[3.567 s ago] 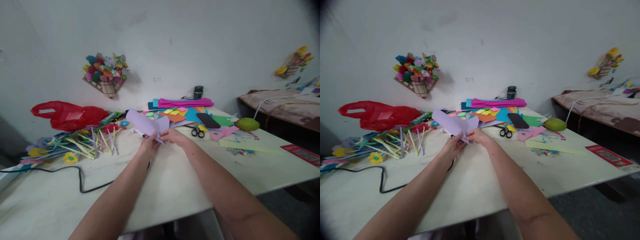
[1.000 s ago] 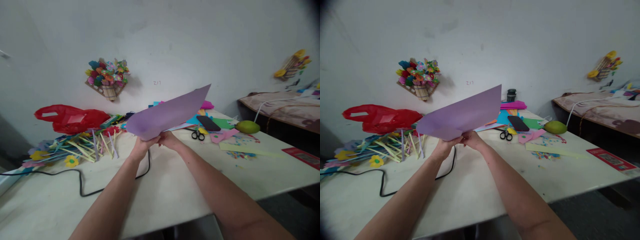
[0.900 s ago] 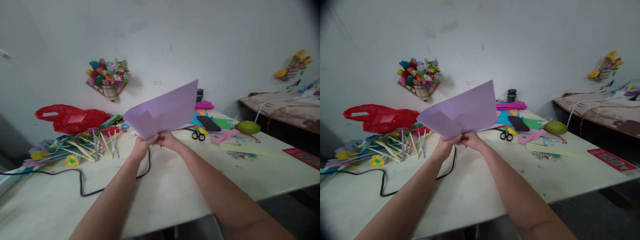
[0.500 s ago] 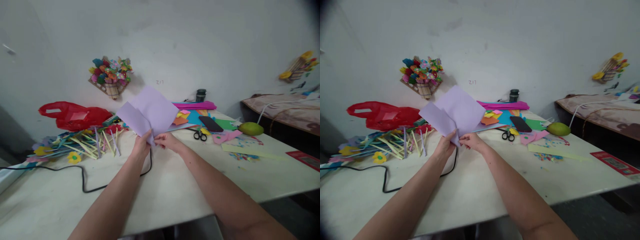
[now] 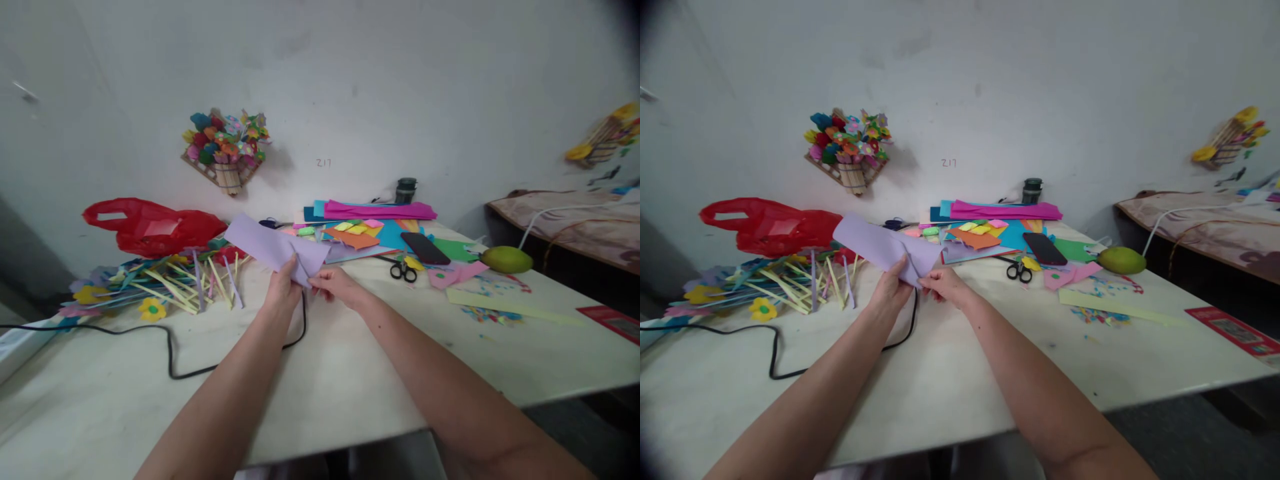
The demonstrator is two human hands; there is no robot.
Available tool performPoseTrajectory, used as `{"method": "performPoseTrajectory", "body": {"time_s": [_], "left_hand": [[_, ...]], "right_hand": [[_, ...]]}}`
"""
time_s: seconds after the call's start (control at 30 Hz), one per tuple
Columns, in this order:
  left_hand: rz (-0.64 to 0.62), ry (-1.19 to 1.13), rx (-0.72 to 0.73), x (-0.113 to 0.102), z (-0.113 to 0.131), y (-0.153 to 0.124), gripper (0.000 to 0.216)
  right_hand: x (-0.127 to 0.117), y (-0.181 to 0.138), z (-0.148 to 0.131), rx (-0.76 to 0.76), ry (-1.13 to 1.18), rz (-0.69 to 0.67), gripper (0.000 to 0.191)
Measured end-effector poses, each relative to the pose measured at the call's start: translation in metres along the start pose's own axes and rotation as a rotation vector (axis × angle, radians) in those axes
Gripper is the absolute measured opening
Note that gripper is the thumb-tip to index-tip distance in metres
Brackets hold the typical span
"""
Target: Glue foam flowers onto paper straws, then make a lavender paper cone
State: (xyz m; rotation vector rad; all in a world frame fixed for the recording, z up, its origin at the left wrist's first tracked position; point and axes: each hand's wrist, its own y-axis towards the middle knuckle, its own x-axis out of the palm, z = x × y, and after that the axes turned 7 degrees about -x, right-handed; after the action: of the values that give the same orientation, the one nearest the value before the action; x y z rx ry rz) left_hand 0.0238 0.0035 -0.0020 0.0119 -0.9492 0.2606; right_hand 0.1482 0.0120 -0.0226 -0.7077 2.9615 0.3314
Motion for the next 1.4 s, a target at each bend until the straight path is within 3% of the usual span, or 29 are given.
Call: {"method": "performPoseTrajectory", "body": {"time_s": [0.2,0.37,0.73,1.1,1.2,1.4], "left_hand": [[0.047,-0.011,-0.036,0.002,0.001,-0.002,0.010],[-0.007,0.004,-0.064,0.001,0.002,-0.004,0.003],[-0.075,-0.029,-0.047,-0.001,0.004,-0.005,0.005],[-0.032,-0.067,-0.018,0.000,0.006,0.000,0.009],[-0.003,-0.060,0.005,0.000,0.007,0.001,0.009],[0.004,-0.012,0.001,-0.001,0.006,0.001,0.012]], "right_hand": [[0.005,0.001,-0.001,0.064,0.139,0.000,0.024],[0.011,0.003,0.001,0.056,0.257,0.043,0.023],[0.019,0.002,-0.001,0.115,0.448,0.132,0.023],[0.026,0.004,0.003,0.141,0.533,0.223,0.037],[0.025,0.005,0.004,0.120,0.538,0.208,0.038],[0.022,0.003,0.002,0.096,0.583,0.060,0.017]]}}
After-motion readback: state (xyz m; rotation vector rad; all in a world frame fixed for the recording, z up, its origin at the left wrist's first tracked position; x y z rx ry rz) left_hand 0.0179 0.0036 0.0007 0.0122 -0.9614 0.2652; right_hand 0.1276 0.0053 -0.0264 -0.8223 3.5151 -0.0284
